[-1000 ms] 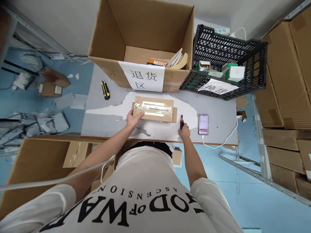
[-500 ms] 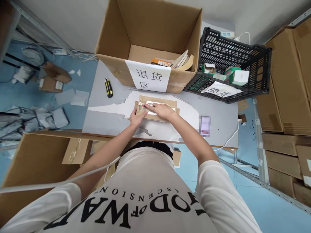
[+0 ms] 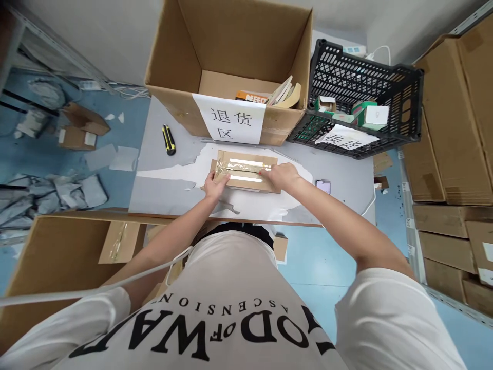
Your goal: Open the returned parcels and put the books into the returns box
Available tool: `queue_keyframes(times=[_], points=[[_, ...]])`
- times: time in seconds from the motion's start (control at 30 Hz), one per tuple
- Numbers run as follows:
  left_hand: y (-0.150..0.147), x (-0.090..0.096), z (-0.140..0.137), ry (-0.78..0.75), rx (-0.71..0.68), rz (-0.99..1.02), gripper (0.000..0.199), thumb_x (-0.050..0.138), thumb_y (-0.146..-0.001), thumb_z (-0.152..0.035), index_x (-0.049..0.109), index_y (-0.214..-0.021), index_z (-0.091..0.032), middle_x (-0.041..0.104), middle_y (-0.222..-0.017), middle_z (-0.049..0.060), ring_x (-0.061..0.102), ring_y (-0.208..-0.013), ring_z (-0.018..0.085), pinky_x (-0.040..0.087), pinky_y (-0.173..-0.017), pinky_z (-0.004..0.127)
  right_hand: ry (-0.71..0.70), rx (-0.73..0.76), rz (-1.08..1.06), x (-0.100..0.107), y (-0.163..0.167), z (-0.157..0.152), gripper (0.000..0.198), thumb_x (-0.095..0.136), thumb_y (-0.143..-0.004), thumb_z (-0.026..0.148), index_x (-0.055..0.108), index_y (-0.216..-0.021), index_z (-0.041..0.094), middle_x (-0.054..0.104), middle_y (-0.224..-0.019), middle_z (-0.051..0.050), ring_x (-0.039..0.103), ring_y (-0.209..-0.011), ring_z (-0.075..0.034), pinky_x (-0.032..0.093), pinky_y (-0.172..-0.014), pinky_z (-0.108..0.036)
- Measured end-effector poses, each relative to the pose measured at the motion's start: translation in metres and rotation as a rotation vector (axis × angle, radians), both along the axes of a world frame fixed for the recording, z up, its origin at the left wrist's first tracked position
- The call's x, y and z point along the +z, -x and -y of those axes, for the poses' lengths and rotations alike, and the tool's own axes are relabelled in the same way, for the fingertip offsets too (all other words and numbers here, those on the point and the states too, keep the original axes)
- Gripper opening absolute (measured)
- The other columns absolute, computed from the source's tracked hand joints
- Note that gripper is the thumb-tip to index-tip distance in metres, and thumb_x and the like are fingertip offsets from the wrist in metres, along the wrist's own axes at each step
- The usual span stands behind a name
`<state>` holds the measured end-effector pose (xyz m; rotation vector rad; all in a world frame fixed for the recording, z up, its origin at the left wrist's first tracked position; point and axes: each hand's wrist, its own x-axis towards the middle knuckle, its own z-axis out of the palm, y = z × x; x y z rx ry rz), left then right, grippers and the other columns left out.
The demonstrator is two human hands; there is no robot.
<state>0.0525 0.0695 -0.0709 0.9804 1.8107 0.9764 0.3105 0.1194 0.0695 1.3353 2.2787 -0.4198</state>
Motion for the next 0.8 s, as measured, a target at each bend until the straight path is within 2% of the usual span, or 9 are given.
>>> queue_keyframes(times=[0.1, 0.23, 0.37, 0.43, 0.47, 0.6, 0.67, 0.73, 0.8], points=[[-0.003, 0.006, 0.001, 0.049, 0.094, -0.042, 0.059, 0.078, -0.064, -0.047, 0.059, -0.111, -0.017, 0.066, -0.11, 0.011, 0.062, -0.104, 0.028, 0.046, -0.097, 0.046, -0.037, -0.016, 0.039, 0.002, -0.044, 0.008, 0.052, 0.043, -0.09, 0.016, 0.05, -0.136, 0.039, 0.067, -0.091, -0.011, 0.067, -0.083, -0.027, 0.044, -0.073, -0.041], [-0.005, 0.011, -0.001, 0.071, 0.095, -0.064, 0.059, 0.078, -0.062, -0.05, 0.06, -0.106, -0.018, 0.067, -0.107, 0.011, 0.063, -0.102, 0.029, 0.046, -0.096, 0.047, -0.077, -0.062, -0.06, 0.008, -0.089, 0.026, 0.045, 0.041, -0.092, 0.026, 0.051, -0.135, 0.038, 0.065, -0.09, -0.009, 0.065, -0.078, -0.021, 0.044, -0.073, -0.038], [-0.004, 0.009, -0.002, 0.056, 0.082, -0.082, 0.058, 0.079, -0.061, -0.051, 0.06, -0.104, -0.018, 0.067, -0.106, 0.011, 0.063, -0.102, 0.03, 0.046, -0.096, 0.047, -0.205, -0.29, -0.19, 0.008, -0.123, 0.06, 0.047, 0.04, -0.093, 0.035, 0.044, -0.14, 0.041, 0.063, -0.099, -0.009, 0.061, -0.079, -0.022, 0.046, -0.074, -0.039], [-0.002, 0.007, -0.002, 0.043, 0.075, -0.058, 0.058, 0.079, -0.062, -0.051, 0.059, -0.106, -0.018, 0.067, -0.107, 0.011, 0.063, -0.101, 0.029, 0.047, -0.097, 0.048, -0.281, -0.482, -0.173, -0.012, -0.127, 0.081, 0.053, 0.037, -0.093, 0.036, 0.035, -0.146, 0.036, 0.059, -0.109, -0.012, 0.06, -0.083, -0.025, 0.048, -0.072, -0.04], [-0.002, 0.007, -0.002, 0.043, 0.068, -0.042, 0.058, 0.079, -0.063, -0.05, 0.058, -0.107, -0.018, 0.067, -0.107, 0.01, 0.063, -0.1, 0.028, 0.047, -0.097, 0.048, -0.267, -0.575, -0.158, -0.029, -0.124, 0.09, 0.056, 0.035, -0.093, 0.033, 0.031, -0.149, 0.033, 0.057, -0.112, -0.014, 0.06, -0.085, -0.025, 0.048, -0.072, -0.041], [-0.001, 0.011, 0.001, 0.055, 0.039, -0.01, 0.058, 0.08, -0.064, -0.049, 0.058, -0.109, -0.02, 0.068, -0.106, 0.009, 0.065, -0.097, 0.025, 0.049, -0.095, 0.046, -0.118, -0.912, -0.093, -0.113, -0.091, 0.119, 0.064, 0.03, -0.09, 0.02, 0.02, -0.153, 0.027, 0.048, -0.122, -0.017, 0.058, -0.1, -0.029, 0.047, -0.084, -0.045], [0.0, 0.013, 0.004, 0.047, 0.029, 0.002, 0.055, 0.078, -0.067, -0.048, 0.058, -0.109, -0.019, 0.067, -0.107, 0.009, 0.065, -0.098, 0.025, 0.05, -0.094, 0.045, -0.066, -1.015, -0.063, -0.144, -0.076, 0.131, 0.068, 0.032, -0.088, 0.018, 0.016, -0.154, 0.026, 0.044, -0.126, -0.019, 0.055, -0.107, -0.032, 0.046, -0.087, -0.047], [0.002, 0.014, 0.007, 0.027, 0.008, 0.025, 0.054, 0.075, -0.07, -0.048, 0.058, -0.112, -0.018, 0.067, -0.11, 0.011, 0.064, -0.101, 0.025, 0.05, -0.094, 0.043, -0.073, -1.045, -0.057, -0.161, -0.068, 0.14, 0.068, 0.034, -0.088, 0.018, 0.019, -0.153, 0.024, 0.042, -0.13, -0.021, 0.05, -0.115, -0.036, 0.044, -0.09, -0.05], [0.006, 0.012, 0.011, -0.006, -0.038, 0.059, 0.057, 0.072, -0.073, -0.05, 0.056, -0.117, -0.018, 0.065, -0.115, 0.011, 0.063, -0.105, 0.025, 0.049, -0.097, 0.041, -0.156, -1.042, -0.093, -0.166, -0.066, 0.144, 0.065, 0.038, -0.088, 0.02, 0.027, -0.151, 0.024, 0.039, -0.136, -0.022, 0.041, -0.126, -0.039, 0.038, -0.097, -0.056]])
